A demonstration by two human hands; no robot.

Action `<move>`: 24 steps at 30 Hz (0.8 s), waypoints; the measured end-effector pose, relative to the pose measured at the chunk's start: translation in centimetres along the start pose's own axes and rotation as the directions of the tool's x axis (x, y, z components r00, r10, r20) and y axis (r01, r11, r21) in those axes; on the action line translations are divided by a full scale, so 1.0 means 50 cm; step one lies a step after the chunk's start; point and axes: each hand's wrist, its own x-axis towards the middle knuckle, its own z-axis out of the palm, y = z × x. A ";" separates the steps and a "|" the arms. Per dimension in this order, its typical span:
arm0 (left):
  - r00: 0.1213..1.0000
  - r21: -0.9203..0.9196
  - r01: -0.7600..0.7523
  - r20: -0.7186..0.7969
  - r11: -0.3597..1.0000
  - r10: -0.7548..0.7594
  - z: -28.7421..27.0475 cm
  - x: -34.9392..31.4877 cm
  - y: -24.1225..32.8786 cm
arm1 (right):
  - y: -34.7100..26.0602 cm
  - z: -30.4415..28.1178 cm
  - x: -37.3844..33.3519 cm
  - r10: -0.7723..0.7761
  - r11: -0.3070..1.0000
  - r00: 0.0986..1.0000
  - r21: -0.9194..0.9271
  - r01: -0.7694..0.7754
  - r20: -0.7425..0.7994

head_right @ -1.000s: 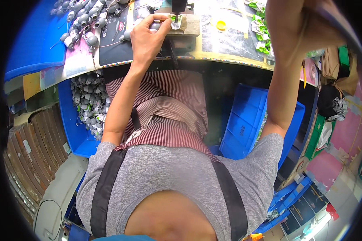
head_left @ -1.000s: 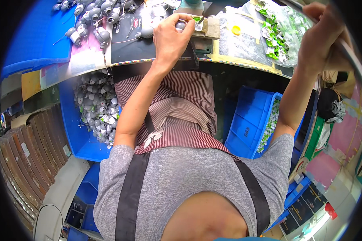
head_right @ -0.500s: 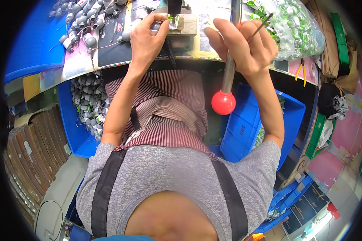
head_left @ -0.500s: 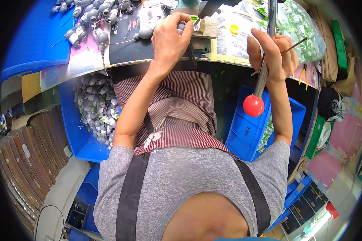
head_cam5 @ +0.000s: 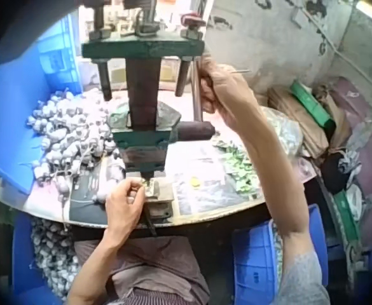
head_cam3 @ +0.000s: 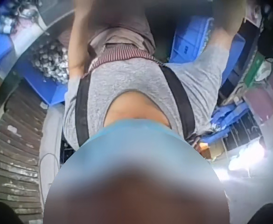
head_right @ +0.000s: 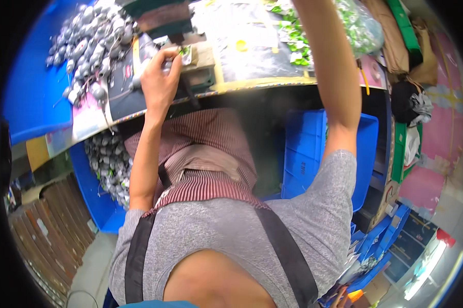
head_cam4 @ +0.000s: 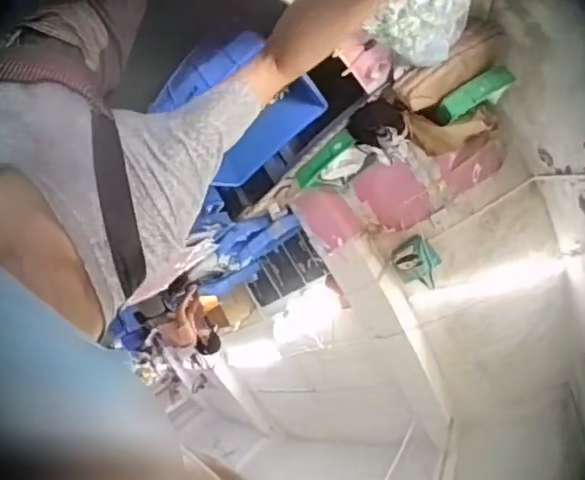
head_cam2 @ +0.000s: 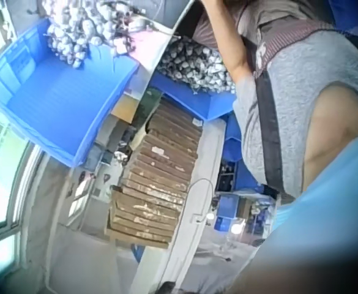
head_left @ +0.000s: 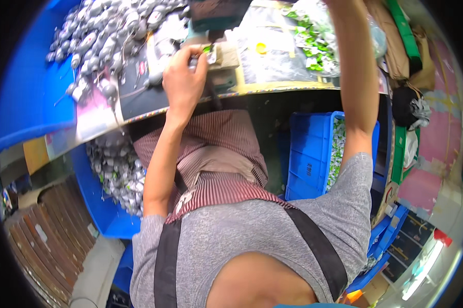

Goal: Assembling LED light bulb components using a manual press machine in a factory environment.

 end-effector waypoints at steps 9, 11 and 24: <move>0.955 -0.315 0.190 0.280 0.930 -0.101 -0.030 0.003 0.080 | 0.321 -0.217 -0.094 -0.133 -0.297 0.969 -0.941 0.161 0.208; 0.917 -0.418 0.375 0.299 0.827 -0.265 -0.065 0.015 0.092 | 0.358 -0.253 -0.101 -0.103 -0.454 0.954 -0.866 0.207 0.281; 0.946 0.178 -0.320 0.006 0.930 0.324 -0.026 0.220 -0.102 | 0.399 -0.330 -0.103 -0.188 -0.163 0.919 -0.933 0.320 0.348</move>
